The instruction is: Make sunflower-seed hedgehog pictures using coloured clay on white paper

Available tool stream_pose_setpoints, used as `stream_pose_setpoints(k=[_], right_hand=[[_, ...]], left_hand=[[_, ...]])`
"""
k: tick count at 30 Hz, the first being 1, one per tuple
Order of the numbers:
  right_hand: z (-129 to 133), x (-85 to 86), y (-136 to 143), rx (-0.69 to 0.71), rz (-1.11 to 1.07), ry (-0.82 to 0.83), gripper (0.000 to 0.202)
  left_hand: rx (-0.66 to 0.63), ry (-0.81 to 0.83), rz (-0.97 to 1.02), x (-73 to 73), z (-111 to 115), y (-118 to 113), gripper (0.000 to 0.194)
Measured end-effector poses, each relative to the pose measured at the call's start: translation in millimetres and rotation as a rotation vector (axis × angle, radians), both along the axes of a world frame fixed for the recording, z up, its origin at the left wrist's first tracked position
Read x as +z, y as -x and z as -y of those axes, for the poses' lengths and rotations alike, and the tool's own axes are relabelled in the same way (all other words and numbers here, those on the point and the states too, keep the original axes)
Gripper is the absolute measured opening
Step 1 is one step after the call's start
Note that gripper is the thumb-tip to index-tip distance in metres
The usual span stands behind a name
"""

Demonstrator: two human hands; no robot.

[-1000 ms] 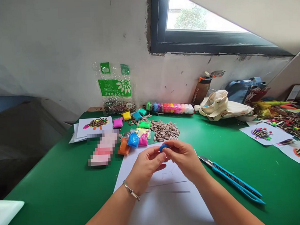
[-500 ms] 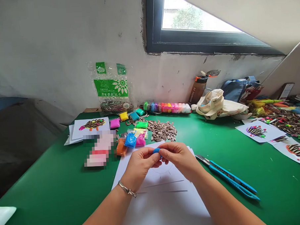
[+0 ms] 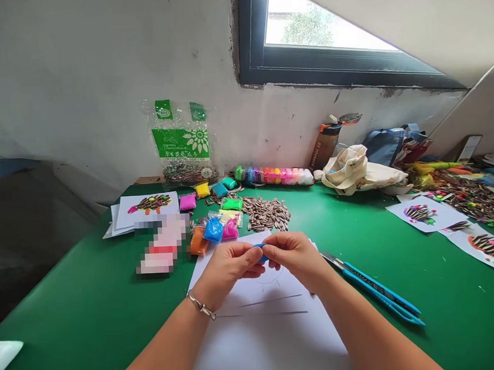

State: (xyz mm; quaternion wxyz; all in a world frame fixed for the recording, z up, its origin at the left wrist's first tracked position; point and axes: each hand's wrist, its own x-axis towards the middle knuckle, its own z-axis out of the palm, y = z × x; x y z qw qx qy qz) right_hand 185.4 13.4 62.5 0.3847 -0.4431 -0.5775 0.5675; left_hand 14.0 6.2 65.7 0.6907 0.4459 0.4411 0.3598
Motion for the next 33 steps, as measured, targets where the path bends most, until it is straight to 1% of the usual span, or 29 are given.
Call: stream_pose_setpoints(k=[3, 6, 7, 9, 11, 16, 18, 20, 22, 23, 25, 27, 30, 33], right_hand=[[-0.9, 0.0, -1.5, 0.018, -0.013, 0.028, 0.026], [-2.0, -2.7, -0.3, -0.026, -0.011, 0.067, 0.043], [-2.1, -3.9, 0.8, -0.023, 0.009, 0.074, 0.042], [-1.7, -5.8, 3.7, 0.005, 0.058, 0.088, 0.034], [-0.5, -6.4, 6.6, 0.027, 0.083, 0.114, 0.034], [1.9, -4.2, 7.3, 0.045, 0.023, 0.159, 0.031], [1.1, -3.7, 4.7, 0.054, -0.019, 0.168, 0.029], [-0.3, -4.0, 1.8, 0.081, -0.054, 0.177, 0.028], [-1.5, -4.6, -0.5, 0.11, -0.067, 0.173, 0.028], [-1.9, -4.9, -1.3, 0.12, -0.059, 0.167, 0.028], [-2.4, -5.4, -2.3, 0.127, -0.019, 0.158, 0.029], [-2.9, -5.8, -3.0, 0.142, 0.022, 0.166, 0.029], [-4.2, -6.3, -3.0, 0.129, 0.023, 0.171, 0.033], [-5.0, -6.8, -0.9, 0.116, -0.006, 0.156, 0.034]], left_hand=[[0.062, -0.029, -0.076, -0.8, -0.9, -1.0, 0.034], [0.123, -0.055, -0.085, -2.1, -1.1, -2.9, 0.032], [0.133, -0.066, -0.078, -2.3, -1.0, -3.4, 0.031], [0.137, -0.101, -0.081, -2.1, -0.6, -4.1, 0.029], [0.132, -0.142, -0.106, -1.2, -0.1, -4.6, 0.028], [0.116, -0.188, -0.145, 0.1, 0.6, -4.3, 0.029], [0.113, -0.161, -0.12, 0.0, 0.7, -3.3, 0.032], [0.099, -0.097, -0.078, -0.3, 0.5, -1.8, 0.035], [0.078, -0.044, -0.054, -0.6, 0.0, -0.5, 0.045], [0.064, -0.037, -0.061, -0.8, -0.4, -0.1, 0.047], [0.047, -0.066, -0.1, -1.0, -1.2, 0.2, 0.039], [0.056, -0.12, -0.144, -0.6, -1.6, -0.2, 0.031], [0.098, -0.178, -0.174, 1.4, -1.2, -1.0, 0.026], [0.082, -0.2, -0.174, 2.3, -0.1, -1.5, 0.026]])
